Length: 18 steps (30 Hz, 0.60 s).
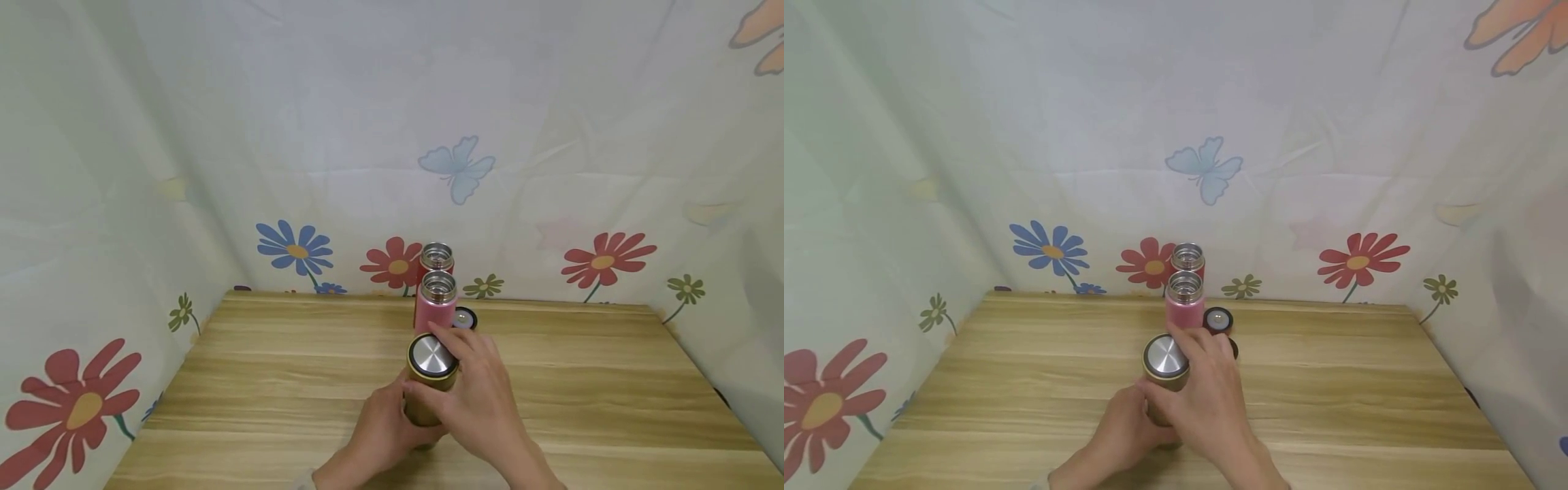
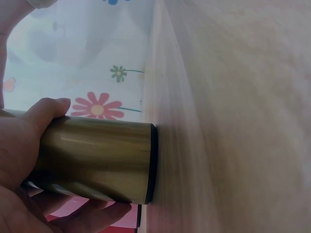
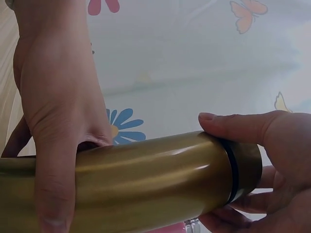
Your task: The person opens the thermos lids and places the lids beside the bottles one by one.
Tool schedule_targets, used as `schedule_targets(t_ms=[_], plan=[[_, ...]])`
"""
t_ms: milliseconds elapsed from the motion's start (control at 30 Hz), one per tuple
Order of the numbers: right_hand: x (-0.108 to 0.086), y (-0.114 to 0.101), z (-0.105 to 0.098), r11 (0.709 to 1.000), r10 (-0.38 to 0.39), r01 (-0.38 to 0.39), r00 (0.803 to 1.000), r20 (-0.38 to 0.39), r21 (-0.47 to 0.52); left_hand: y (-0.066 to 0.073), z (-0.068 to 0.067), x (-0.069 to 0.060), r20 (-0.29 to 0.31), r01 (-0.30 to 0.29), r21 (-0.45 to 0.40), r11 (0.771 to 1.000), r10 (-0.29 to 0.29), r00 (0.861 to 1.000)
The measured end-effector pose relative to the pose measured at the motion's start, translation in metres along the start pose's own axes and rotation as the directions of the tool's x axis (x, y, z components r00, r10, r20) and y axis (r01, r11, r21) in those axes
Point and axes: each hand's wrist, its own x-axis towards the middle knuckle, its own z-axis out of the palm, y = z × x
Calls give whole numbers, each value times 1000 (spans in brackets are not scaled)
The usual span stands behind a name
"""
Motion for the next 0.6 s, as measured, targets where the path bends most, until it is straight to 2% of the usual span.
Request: schedule_targets(t_ms=[300, 600], plan=[[3, 8, -8, 987, 19, -40, 991, 130, 158, 0, -2, 1, 41, -4, -38, 999, 6, 999], [6, 19, -13, 958, -76, 13, 975, 209, 285, 2, -4, 0, 35, 1, -37, 999, 0, 999]])
